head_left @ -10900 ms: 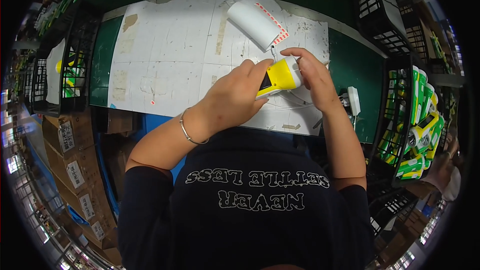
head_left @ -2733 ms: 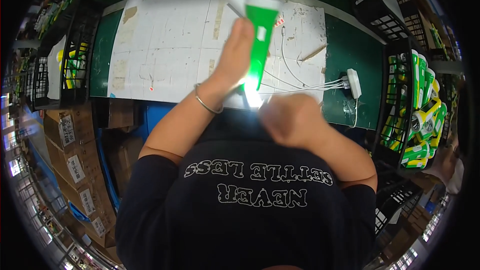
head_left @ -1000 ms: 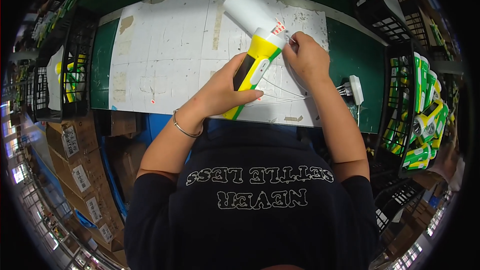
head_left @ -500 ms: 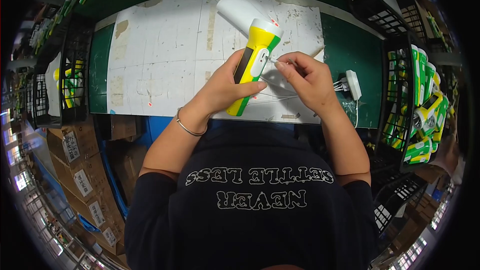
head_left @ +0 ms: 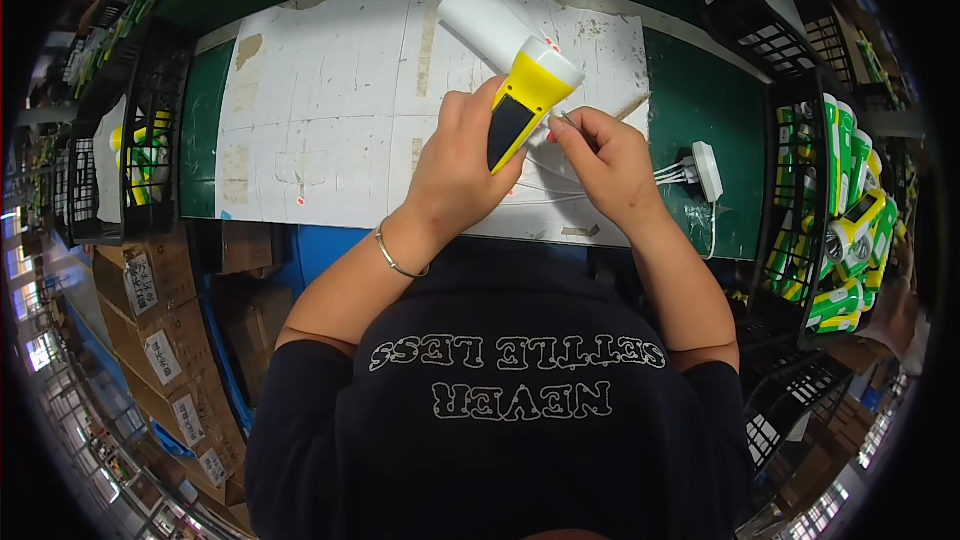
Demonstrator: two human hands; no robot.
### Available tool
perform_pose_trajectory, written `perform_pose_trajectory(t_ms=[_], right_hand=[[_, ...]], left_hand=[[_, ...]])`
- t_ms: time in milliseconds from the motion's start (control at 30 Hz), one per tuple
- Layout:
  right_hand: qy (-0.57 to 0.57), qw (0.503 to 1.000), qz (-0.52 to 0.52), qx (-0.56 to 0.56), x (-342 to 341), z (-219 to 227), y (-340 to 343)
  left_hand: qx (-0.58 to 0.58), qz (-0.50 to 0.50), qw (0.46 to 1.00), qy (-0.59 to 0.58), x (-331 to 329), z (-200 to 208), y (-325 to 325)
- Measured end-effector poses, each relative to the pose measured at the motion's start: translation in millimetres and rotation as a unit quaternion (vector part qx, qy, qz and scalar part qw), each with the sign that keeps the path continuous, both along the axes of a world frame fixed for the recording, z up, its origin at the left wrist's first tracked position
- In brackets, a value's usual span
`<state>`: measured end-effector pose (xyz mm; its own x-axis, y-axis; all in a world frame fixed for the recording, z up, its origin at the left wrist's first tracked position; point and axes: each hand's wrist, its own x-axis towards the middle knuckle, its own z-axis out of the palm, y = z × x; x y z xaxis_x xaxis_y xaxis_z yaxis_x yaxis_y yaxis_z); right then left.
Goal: Testing flashlight functionality and applying quality control stickers in a factory assembly line.
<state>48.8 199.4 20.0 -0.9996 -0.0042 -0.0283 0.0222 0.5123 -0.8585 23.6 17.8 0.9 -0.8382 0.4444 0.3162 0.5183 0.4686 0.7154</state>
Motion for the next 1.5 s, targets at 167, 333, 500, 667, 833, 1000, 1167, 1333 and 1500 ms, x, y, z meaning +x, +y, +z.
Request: perform_pose_trajectory(t_ms=[167, 333, 500, 667, 833, 1000, 1167, 1333, 1500], right_hand=[[-0.036, 0.994, -0.019, -0.098, -5, -1, 1], [-0.029, 0.998, 0.039, -0.029, 0, 9, 2], [-0.076, 0.992, 0.046, 0.091, -28, 25, 48], [-0.004, 0.977, -0.046, 0.209, -133, 23, 110], [-0.036, 0.904, -0.191, 0.38, -255, 16, 170], [-0.162, 0.835, -0.196, 0.488, -344, -11, 209], [-0.198, 0.813, -0.175, 0.519, -389, -25, 234], [-0.089, 0.924, -0.167, 0.333, -351, -15, 217], [-0.115, 0.917, -0.12, -0.362, -248, 52, 135]], left_hand=[[0.015, -0.002, 1.0, -0.005, -7, 3, 2], [-0.069, 0.19, 0.979, 0.023, -50, 2, -38], [0.446, -0.026, 0.861, -0.242, -58, 96, -160], [0.338, 0.376, 0.852, -0.135, -136, 107, -342], [-0.058, 0.555, 0.828, -0.046, -135, 92, -526], [-0.327, 0.585, 0.727, -0.148, -158, 57, -555], [-0.37, 0.586, 0.699, -0.176, -175, 58, -562], [-0.419, 0.657, 0.625, 0.049, -219, 51, -499], [-0.052, 0.405, 0.873, 0.267, -225, 67, -256]])
